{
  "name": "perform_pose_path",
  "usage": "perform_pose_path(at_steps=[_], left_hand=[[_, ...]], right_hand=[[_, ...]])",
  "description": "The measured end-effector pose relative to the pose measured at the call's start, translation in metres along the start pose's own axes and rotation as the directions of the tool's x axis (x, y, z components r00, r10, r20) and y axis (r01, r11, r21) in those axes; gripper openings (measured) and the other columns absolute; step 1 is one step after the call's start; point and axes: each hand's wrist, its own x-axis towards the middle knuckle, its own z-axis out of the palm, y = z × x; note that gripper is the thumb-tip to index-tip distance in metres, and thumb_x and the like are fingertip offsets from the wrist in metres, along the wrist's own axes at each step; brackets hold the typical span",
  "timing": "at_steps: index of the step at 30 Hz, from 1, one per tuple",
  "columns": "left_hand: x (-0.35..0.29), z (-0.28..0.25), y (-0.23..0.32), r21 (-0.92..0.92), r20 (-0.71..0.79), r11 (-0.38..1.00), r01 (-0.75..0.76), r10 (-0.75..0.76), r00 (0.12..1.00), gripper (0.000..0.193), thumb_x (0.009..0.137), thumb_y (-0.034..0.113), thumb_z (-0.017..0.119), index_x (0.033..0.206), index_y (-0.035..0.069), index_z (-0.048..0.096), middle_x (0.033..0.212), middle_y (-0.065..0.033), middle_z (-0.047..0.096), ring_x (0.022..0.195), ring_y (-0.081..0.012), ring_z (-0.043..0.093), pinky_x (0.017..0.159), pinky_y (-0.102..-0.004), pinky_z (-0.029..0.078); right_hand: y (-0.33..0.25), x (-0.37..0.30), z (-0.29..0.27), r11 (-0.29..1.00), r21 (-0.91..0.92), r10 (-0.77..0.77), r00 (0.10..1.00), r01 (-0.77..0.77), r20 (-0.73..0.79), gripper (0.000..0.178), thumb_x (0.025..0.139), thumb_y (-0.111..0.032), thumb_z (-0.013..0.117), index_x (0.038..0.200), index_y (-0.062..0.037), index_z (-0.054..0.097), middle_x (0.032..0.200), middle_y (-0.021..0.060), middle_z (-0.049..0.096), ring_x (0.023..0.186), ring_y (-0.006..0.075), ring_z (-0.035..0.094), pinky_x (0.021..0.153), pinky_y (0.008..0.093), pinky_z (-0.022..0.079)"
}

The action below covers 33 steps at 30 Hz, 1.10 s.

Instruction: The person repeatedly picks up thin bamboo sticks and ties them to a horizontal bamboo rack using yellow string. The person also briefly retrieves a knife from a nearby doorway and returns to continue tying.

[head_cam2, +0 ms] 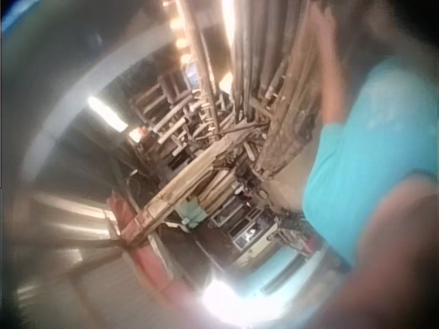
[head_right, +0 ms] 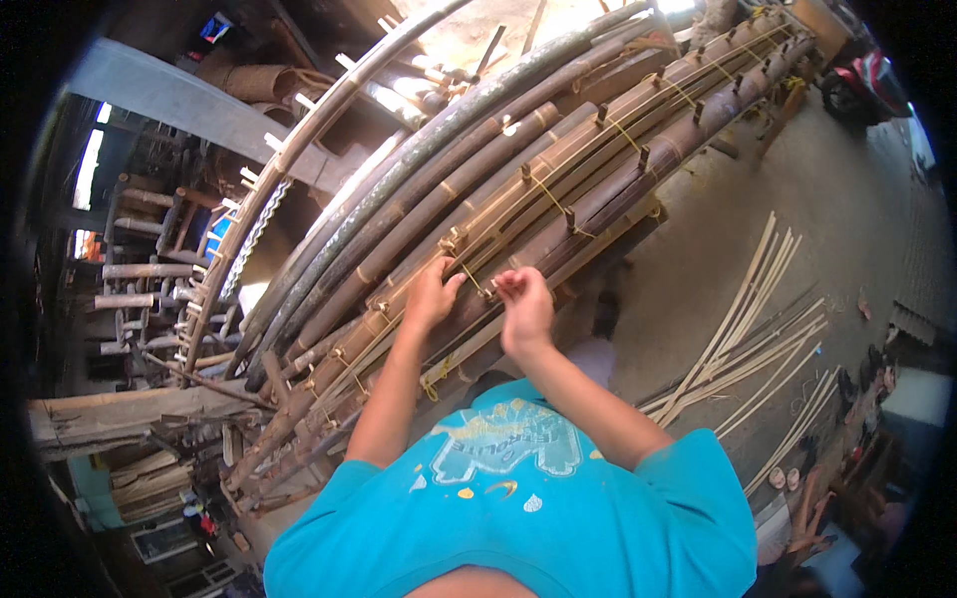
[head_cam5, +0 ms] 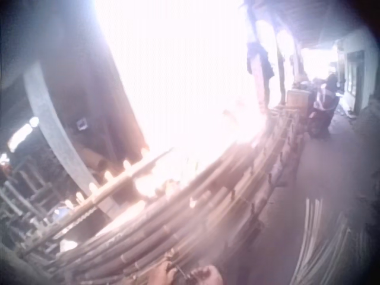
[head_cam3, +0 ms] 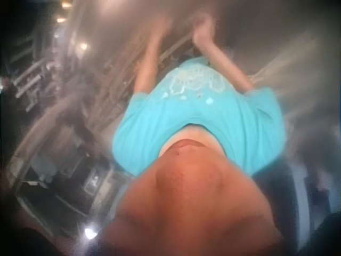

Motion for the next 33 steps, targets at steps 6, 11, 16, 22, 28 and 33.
perform_pose_path(at_steps=[6, 11, 16, 22, 28, 33], left_hand=[[0.016, 0.050, -0.047, -0.133, -0.358, 0.955, -0.264, 0.202, 0.912, 0.038, 0.090, 0.032, 0.063, 0.117, 0.006, 0.059, 0.110, -0.0198, 0.064, 0.098, -0.0391, 0.064, 0.082, -0.0515, 0.050], [0.003, 0.009, -0.008, -0.117, -0.120, 0.992, -0.046, 0.031, 0.992, 0.032, 0.098, 0.036, 0.047, 0.117, 0.018, 0.067, 0.100, -0.0224, 0.068, 0.096, -0.0444, 0.063, 0.082, -0.0545, 0.048], [0.003, 0.013, -0.024, -0.149, -0.153, 0.989, 0.023, -0.046, 0.987, 0.032, 0.098, 0.038, 0.048, 0.113, 0.019, 0.068, 0.096, -0.0218, 0.068, 0.094, -0.0430, 0.064, 0.080, -0.0519, 0.049], [0.009, 0.005, 0.006, -0.381, -0.276, 0.919, -0.104, -0.006, 0.961, 0.024, 0.098, 0.022, 0.057, 0.102, 0.003, 0.070, 0.085, -0.0114, 0.072, 0.084, -0.0190, 0.070, 0.073, -0.0353, 0.053], [0.113, -0.035, -0.004, -0.360, -0.514, 0.924, -0.131, -0.080, 0.854, 0.030, 0.101, 0.026, 0.048, 0.100, 0.004, 0.069, 0.079, -0.0148, 0.070, 0.071, -0.0263, 0.067, 0.064, -0.0370, 0.050], [0.130, 0.003, -0.034, 0.022, -0.321, 0.973, 0.228, -0.210, 0.923, 0.029, 0.096, 0.028, 0.045, 0.102, 0.011, 0.067, 0.097, -0.0250, 0.068, 0.098, -0.0444, 0.064, 0.085, -0.0539, 0.050]], right_hand=[[0.036, 0.040, 0.127, 0.136, -0.675, 0.390, 0.587, 0.725, 0.710, 0.038, 0.100, -0.036, 0.045, 0.089, -0.0074, 0.067, 0.086, 0.0102, 0.065, 0.084, 0.0236, 0.062, 0.078, 0.0364, 0.048], [0.039, 0.149, 0.108, -0.557, -0.450, 0.604, 0.712, 0.698, 0.358, 0.059, 0.099, -0.055, 0.043, 0.106, -0.0041, 0.072, 0.109, 0.0203, 0.069, 0.102, 0.0366, 0.065, 0.091, 0.0540, 0.047], [-0.048, 0.050, 0.113, 0.193, -0.573, 0.694, 0.301, 0.797, 0.653, 0.047, 0.098, -0.039, 0.055, 0.070, -0.0012, 0.058, 0.060, 0.0108, 0.051, 0.060, 0.0217, 0.054, 0.068, 0.0367, 0.050], [-0.009, 0.013, -0.029, 0.284, -0.545, 0.332, 0.452, 0.789, 0.828, 0.050, 0.093, -0.038, 0.062, 0.059, -0.0020, 0.052, 0.056, 0.0181, 0.049, 0.061, 0.0381, 0.054, 0.080, 0.0448, 0.051], [-0.019, 0.000, -0.023, 0.245, -0.549, 0.317, 0.469, 0.799, 0.825, 0.039, 0.090, -0.033, 0.068, 0.067, -0.0026, 0.057, 0.065, 0.0128, 0.056, 0.068, 0.0324, 0.057, 0.074, 0.0413, 0.049], [-0.021, 0.030, -0.147, 0.931, -0.326, -0.134, 0.984, 0.165, 0.115, 0.039, 0.100, -0.039, 0.051, 0.112, -0.0044, 0.063, 0.115, 0.0071, 0.067, 0.115, 0.0203, 0.059, 0.103, 0.0383, 0.042]])
